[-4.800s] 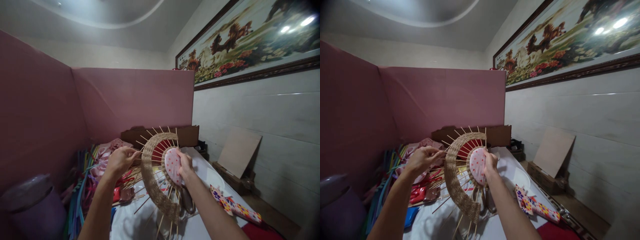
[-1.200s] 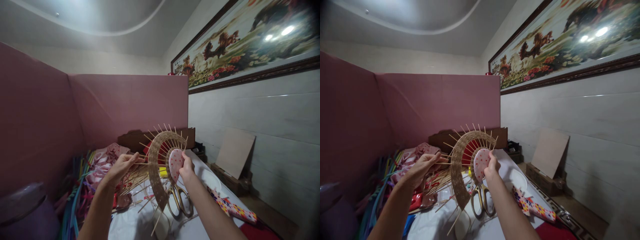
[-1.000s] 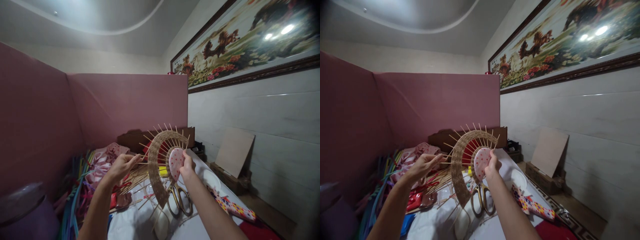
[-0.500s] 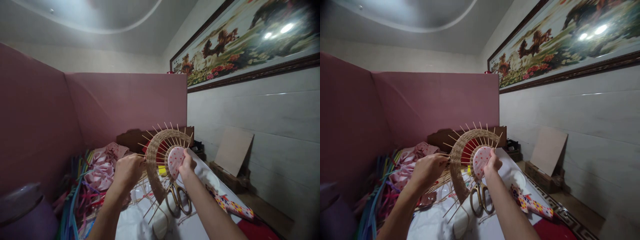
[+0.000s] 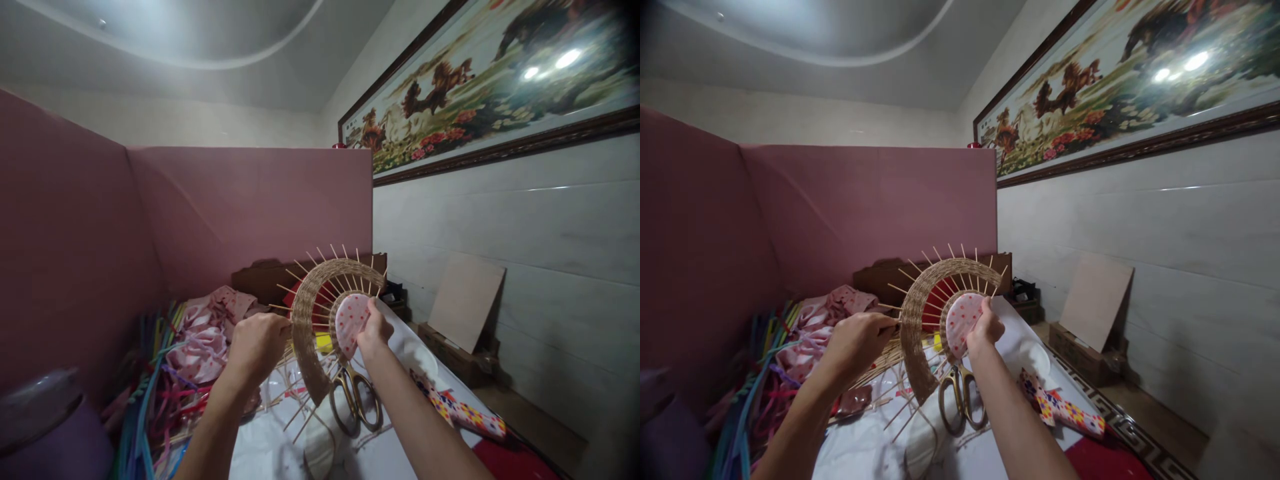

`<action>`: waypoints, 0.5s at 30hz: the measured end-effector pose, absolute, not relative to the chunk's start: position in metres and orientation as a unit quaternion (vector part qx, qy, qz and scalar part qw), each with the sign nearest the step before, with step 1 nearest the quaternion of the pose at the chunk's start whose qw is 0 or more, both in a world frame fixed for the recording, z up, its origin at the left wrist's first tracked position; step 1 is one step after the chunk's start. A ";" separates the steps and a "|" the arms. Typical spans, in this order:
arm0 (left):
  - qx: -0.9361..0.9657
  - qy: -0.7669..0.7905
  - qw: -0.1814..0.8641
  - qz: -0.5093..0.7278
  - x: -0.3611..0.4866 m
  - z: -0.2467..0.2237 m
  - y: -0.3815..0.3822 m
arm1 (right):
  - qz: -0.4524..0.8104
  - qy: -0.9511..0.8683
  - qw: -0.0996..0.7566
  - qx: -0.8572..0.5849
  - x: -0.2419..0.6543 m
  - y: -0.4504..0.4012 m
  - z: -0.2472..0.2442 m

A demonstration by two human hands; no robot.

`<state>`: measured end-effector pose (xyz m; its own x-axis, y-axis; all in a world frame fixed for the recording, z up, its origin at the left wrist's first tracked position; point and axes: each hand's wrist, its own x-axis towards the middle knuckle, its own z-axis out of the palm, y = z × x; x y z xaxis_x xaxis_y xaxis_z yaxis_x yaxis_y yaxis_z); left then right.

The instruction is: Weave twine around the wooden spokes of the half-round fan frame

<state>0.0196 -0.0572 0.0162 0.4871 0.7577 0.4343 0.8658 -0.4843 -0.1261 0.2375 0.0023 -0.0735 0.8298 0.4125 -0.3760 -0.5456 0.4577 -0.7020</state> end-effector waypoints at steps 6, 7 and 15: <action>-0.850 -0.476 0.148 -0.170 0.016 0.015 -0.054 | 0.280 0.080 0.847 -0.444 0.239 0.001 -0.073; -0.849 -0.478 0.143 -0.173 0.015 0.015 -0.053 | 0.282 0.080 0.847 -0.444 0.240 0.001 -0.073; -0.846 -0.474 0.121 -0.209 0.001 0.019 -0.050 | 0.319 0.018 0.847 -0.425 0.247 0.006 -0.082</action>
<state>0.0007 -0.0500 0.0190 0.4624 0.7525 0.4689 0.8540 -0.5202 -0.0072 0.2474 0.0055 -0.0824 0.7953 0.5256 -0.3022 -0.5566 0.4353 -0.7076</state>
